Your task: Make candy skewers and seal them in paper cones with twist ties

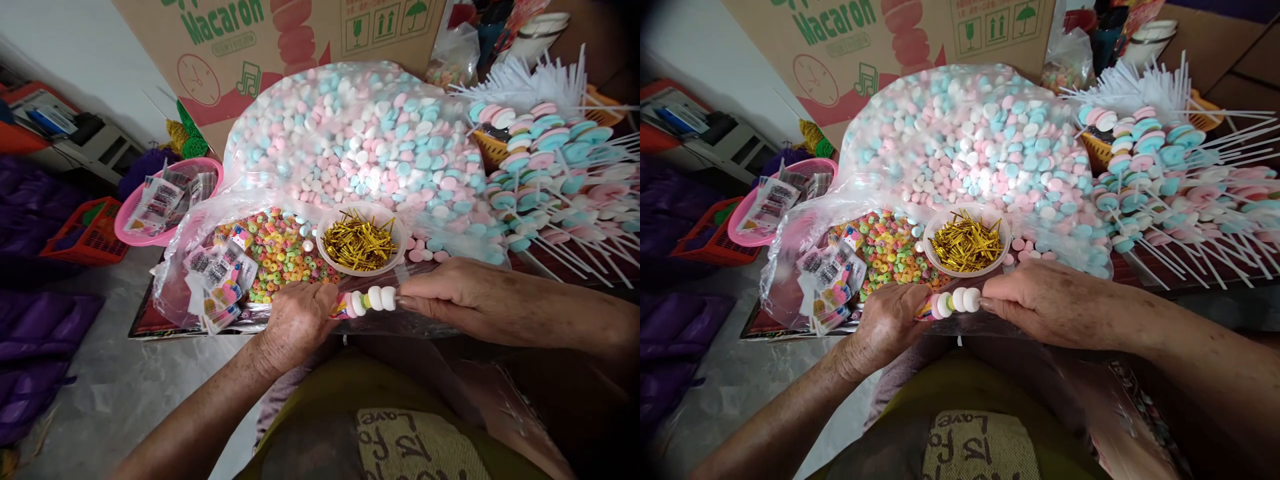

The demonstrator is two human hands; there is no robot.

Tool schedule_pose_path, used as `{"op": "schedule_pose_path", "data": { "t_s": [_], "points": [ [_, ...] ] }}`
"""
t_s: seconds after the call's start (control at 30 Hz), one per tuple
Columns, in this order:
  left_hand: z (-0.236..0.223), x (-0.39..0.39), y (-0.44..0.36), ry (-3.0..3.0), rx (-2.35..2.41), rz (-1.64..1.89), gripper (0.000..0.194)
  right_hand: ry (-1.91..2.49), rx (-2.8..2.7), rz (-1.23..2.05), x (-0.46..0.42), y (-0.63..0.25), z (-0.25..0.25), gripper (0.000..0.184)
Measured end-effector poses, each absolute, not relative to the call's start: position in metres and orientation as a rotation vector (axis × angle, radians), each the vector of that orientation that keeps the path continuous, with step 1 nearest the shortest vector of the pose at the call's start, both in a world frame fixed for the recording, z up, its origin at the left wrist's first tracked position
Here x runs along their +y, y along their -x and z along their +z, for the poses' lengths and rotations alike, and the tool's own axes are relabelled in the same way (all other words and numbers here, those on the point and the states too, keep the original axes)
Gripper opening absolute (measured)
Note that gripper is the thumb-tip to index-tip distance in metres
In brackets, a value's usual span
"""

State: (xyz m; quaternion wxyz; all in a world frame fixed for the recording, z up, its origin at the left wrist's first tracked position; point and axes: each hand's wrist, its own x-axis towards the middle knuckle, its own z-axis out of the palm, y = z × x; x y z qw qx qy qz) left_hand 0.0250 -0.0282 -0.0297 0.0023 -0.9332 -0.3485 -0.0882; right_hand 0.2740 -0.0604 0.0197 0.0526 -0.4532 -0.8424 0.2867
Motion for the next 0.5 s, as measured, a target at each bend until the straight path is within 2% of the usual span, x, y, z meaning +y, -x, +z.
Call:
{"op": "schedule_pose_path", "data": {
  "t_s": [0.07,0.17,0.27,0.4,0.5],
  "points": [
    [-0.029,-0.025,-0.026,3.010,-1.205,-0.212,0.028,1.364,-2.641,0.635,-0.061,-0.270,0.016,0.036],
    [-0.024,-0.019,-0.023,3.261,-1.368,-0.086,0.037,1.214,-2.749,0.017,-0.062,-0.270,0.012,0.028],
    [-0.016,-0.014,-0.019,3.728,-1.485,0.126,0.038,0.992,-2.727,-0.469,-0.061,-0.275,0.017,0.034],
    [-0.008,-0.012,-0.019,3.969,-1.845,0.196,0.040,0.810,-2.716,-0.561,-0.058,-0.279,0.020,0.034],
    [-0.006,-0.011,-0.022,4.007,-1.917,0.186,0.040,0.816,-2.692,-0.601,-0.057,-0.277,0.011,0.032]
  ]
}}
